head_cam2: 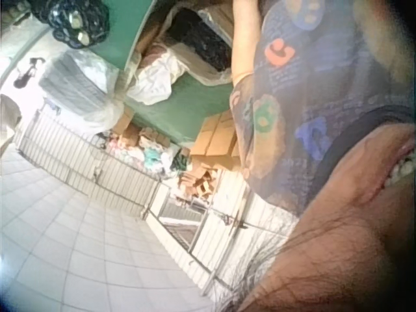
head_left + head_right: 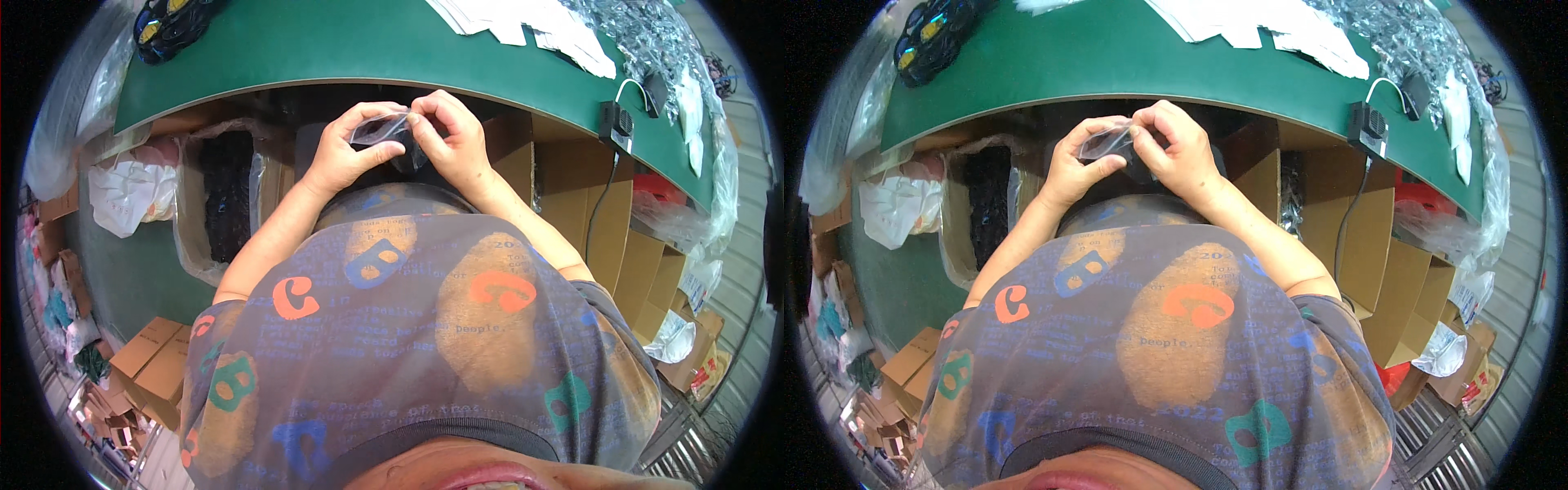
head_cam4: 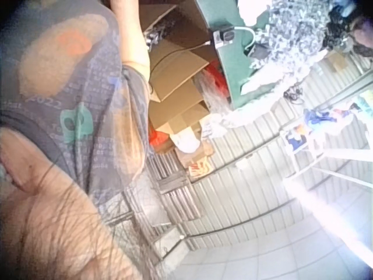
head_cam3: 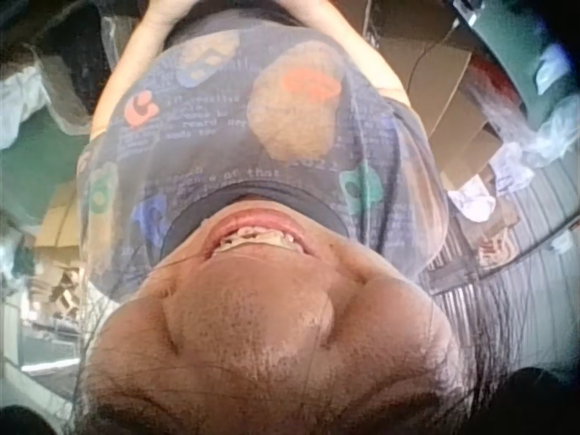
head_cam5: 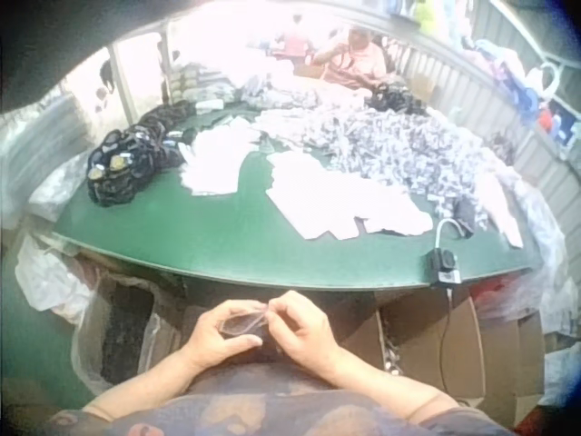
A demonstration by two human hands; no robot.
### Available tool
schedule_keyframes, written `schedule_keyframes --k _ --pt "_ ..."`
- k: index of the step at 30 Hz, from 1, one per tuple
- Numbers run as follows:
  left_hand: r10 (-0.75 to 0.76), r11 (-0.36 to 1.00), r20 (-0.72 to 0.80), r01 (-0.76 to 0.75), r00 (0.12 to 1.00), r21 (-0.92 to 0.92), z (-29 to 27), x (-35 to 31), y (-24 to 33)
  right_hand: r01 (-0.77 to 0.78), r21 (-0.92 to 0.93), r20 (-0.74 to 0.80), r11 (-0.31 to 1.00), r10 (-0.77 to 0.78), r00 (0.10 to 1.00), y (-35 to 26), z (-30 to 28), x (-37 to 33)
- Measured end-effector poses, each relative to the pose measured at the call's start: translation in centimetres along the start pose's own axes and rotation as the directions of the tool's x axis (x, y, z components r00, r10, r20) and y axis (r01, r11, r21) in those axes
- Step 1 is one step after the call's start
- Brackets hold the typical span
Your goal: Pack swim goggles into small plastic bags and then into white paper sleeves.
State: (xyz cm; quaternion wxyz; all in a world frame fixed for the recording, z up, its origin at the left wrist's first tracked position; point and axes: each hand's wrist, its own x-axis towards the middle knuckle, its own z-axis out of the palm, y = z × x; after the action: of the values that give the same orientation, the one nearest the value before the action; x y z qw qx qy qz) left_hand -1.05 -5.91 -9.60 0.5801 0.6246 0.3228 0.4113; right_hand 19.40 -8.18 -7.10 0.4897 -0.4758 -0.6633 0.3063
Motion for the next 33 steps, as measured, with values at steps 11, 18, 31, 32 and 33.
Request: schedule_keyframes --k 11,18,31,32,33 --pt "-0.088 0.988 0.106 0.100 0.990 -0.116 1.1 1.5 -2.3 0.091 -0.078 0.081 0.993 -0.085 0.993 1.8 -2.7 -1.5" --pt "-0.134 0.983 0.046 0.139 0.990 -0.118 1.0 0.9 -3.7 -0.026 -0.006 0.208 1.000 0.027 0.978 2.9 -3.3 -1.4" --pt "-0.139 0.984 0.051 0.144 0.989 -0.101 0.9 0.8 -3.8 -0.042 0.025 0.173 0.999 0.037 0.984 3.8 -2.1 -1.1" --pt "-0.135 0.985 0.052 0.140 0.989 -0.101 1.0 0.8 -3.8 -0.030 0.036 0.162 0.999 0.024 0.986 3.9 -2.1 -1.1" --pt "-0.134 0.981 0.050 0.140 0.990 -0.136 1.2 0.8 -3.7 -0.032 0.052 0.160 0.998 0.023 0.987 3.9 -2.0 -1.2"
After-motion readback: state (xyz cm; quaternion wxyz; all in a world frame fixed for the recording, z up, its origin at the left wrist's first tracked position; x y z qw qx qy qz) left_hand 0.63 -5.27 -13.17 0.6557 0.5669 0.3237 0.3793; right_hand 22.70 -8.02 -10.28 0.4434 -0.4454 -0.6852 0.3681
